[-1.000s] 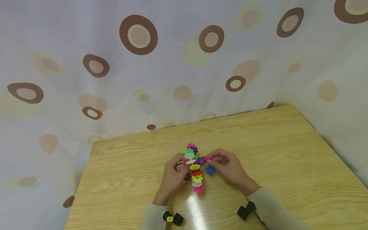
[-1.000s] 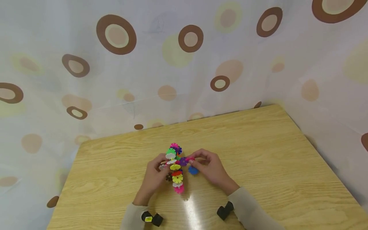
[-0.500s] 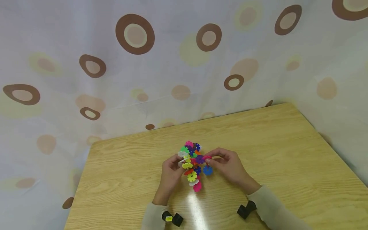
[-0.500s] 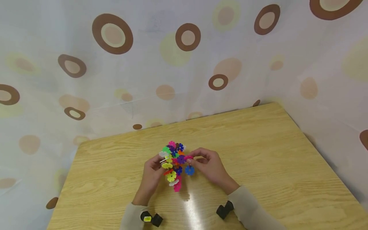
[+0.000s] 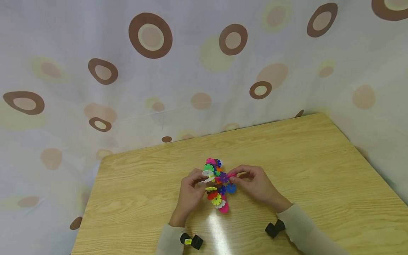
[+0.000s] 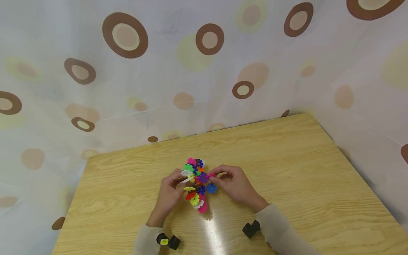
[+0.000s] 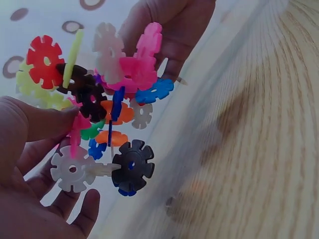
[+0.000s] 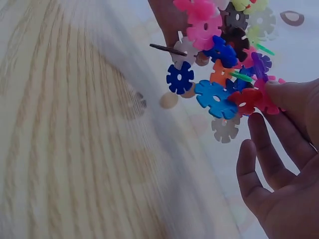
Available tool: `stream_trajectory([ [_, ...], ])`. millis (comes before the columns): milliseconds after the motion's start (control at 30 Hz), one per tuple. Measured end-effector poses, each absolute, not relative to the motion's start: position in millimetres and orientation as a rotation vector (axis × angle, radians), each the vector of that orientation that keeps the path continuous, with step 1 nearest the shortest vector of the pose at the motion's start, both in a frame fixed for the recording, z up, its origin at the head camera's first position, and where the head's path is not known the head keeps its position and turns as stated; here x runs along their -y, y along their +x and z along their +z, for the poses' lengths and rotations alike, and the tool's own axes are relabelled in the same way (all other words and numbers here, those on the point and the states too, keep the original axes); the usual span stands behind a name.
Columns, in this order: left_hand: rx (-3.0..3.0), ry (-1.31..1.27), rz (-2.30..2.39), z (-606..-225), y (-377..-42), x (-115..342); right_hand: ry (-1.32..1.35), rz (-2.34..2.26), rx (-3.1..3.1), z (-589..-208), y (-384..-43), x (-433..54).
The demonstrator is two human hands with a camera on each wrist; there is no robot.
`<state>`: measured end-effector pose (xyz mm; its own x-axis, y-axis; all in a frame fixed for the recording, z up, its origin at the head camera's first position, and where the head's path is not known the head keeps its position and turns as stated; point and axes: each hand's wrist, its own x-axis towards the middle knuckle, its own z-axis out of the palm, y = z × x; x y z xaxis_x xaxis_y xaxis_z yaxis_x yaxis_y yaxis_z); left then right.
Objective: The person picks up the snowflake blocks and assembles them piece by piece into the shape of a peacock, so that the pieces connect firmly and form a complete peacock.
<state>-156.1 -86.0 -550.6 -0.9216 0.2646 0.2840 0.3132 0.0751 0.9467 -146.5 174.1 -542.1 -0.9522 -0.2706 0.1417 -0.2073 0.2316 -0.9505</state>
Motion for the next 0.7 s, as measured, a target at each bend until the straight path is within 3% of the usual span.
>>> stream_trajectory([
  [700,2.399,-0.615,-1.788,-550.7,-150.8,81.0,-0.677,-1.607,-2.63,-531.6,-146.8,-180.7],
])
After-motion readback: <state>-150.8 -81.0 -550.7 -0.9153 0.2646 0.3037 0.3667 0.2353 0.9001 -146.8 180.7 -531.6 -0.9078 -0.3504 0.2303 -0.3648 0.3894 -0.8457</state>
